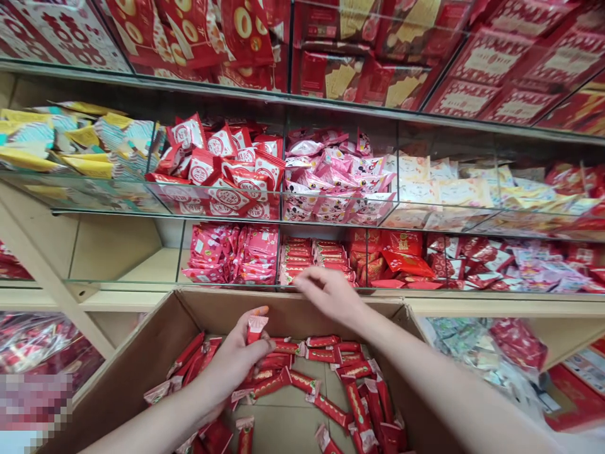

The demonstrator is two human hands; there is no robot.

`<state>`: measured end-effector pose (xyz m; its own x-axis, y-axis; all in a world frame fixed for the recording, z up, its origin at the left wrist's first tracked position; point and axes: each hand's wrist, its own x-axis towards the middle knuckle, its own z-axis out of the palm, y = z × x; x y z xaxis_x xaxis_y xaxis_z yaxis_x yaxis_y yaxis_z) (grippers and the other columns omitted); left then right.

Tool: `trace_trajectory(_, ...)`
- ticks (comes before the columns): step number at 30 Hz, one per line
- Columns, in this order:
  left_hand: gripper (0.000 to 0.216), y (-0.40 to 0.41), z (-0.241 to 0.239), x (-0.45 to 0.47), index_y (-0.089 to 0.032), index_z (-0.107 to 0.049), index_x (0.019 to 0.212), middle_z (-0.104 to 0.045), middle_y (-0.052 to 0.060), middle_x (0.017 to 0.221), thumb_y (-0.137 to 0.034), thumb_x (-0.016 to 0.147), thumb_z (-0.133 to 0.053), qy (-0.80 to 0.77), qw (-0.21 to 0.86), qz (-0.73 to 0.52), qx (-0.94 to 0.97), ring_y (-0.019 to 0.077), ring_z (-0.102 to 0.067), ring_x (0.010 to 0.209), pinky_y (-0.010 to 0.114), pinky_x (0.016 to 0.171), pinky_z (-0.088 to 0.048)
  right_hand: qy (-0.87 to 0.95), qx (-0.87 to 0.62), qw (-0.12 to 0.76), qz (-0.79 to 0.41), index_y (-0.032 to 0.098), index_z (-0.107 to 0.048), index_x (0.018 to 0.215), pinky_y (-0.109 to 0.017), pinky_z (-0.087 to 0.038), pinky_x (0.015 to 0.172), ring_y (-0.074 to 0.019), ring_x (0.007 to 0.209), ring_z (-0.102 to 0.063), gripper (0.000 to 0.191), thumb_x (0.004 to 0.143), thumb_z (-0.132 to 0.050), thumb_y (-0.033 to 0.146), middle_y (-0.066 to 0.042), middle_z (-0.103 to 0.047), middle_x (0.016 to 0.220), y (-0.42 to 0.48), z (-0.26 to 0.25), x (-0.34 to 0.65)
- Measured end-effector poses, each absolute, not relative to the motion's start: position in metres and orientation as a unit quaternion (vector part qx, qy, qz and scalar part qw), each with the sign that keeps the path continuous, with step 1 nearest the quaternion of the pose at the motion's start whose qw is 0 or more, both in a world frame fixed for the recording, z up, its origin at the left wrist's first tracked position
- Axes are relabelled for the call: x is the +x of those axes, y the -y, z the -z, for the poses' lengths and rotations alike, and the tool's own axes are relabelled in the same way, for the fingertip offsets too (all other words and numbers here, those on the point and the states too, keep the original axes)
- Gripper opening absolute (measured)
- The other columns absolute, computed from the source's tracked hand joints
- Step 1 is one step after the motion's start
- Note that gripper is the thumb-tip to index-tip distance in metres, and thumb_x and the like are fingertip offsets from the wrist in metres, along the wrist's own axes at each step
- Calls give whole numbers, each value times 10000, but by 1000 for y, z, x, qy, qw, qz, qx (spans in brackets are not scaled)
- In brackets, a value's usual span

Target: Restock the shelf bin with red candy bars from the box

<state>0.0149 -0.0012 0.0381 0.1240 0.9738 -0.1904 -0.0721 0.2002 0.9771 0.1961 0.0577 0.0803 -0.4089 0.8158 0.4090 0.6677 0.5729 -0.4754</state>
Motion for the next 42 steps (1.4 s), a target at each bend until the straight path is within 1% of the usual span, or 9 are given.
trace_trajectory(4, 570, 4, -43, 16, -224, -401, 1184, -603, -20, 834, -201, 654, -611, -478, 556, -414, 540, 130, -551, 712, 231, 654, -412, 841, -354, 313, -265, 179, -594, 913, -195, -404, 595, -102, 664, -564, 256, 807, -486, 385, 1, -638, 767, -30, -73, 171)
trace_trajectory(8, 499, 9, -44, 17, -223, -405, 1187, -546, 38, 1118, -209, 717, -572, -444, 505, -405, 619, 192, -467, 1065, 283, 913, -322, 847, -318, 315, -288, 165, -623, 816, -192, -394, 629, -94, 679, -558, 186, 806, -502, 306, -7, -644, 783, -26, -68, 169)
trace_trajectory(13, 500, 9, -46, 15, -219, -442, 1161, -604, -10, 777, -319, 701, -612, -453, 558, -386, 578, 138, -556, 687, 238, 625, -424, 838, -334, 329, -278, 143, -580, 732, -192, -368, 571, -88, 613, -504, 169, 809, -482, 256, -2, -593, 682, -35, -68, 175)
trace_trajectory(19, 405, -1, -54, 6, -172, -543, 1057, -546, -43, 599, -397, 723, -580, -461, 577, -355, 573, 73, -435, 436, 183, 422, -329, 759, -367, 386, -375, 172, -450, 688, -209, -388, 513, -89, 522, -471, 216, 823, -446, 340, 33, -474, 569, -47, -72, 186)
trace_trajectory(23, 376, -4, -58, 1, -236, -575, 1100, -656, 3, 783, -342, 739, -566, -456, 461, -392, 652, 178, -587, 746, 268, 700, -457, 717, -335, 402, -460, 163, -480, 705, -215, -423, 532, -82, 544, -496, 277, 773, -508, 430, 20, -515, 616, -48, -72, 187)
trace_trajectory(26, 356, -4, -56, -2, -265, -593, 1093, -635, 19, 1055, -300, 740, -563, -457, 360, -409, 703, 224, -519, 1034, 329, 951, -331, 682, -304, 362, -559, 148, -515, 760, -231, -448, 521, -84, 519, -533, 330, 738, -528, 477, 8, -560, 641, -48, -70, 186)
trace_trajectory(30, 390, -4, -54, -3, -263, -578, 1113, -631, 38, 1014, -299, 725, -575, -473, 330, -408, 707, 219, -557, 945, 330, 885, -392, 642, -309, 350, -608, 127, -549, 804, -233, -444, 545, -88, 512, -552, 292, 682, -626, 381, 18, -573, 573, -47, -70, 185)
trace_trajectory(37, 357, -2, -61, 1, -197, -651, 961, -664, 2, 669, -353, 640, -663, -526, 490, -425, 550, 166, -589, 663, 235, 590, -451, 597, -308, 431, -602, 143, -538, 906, -240, -436, 653, -85, 656, -567, 373, 587, -716, 224, 4, -611, 753, -49, -72, 190)
trace_trajectory(42, 367, -3, -59, 1, -182, -631, 922, -667, -12, 693, -305, 588, -723, -490, 592, -451, 454, 104, -589, 637, 194, 620, -450, 533, -294, 471, -639, 156, -521, 911, -255, -456, 637, -98, 655, -577, 384, 593, -716, 247, 2, -617, 766, -48, -69, 185)
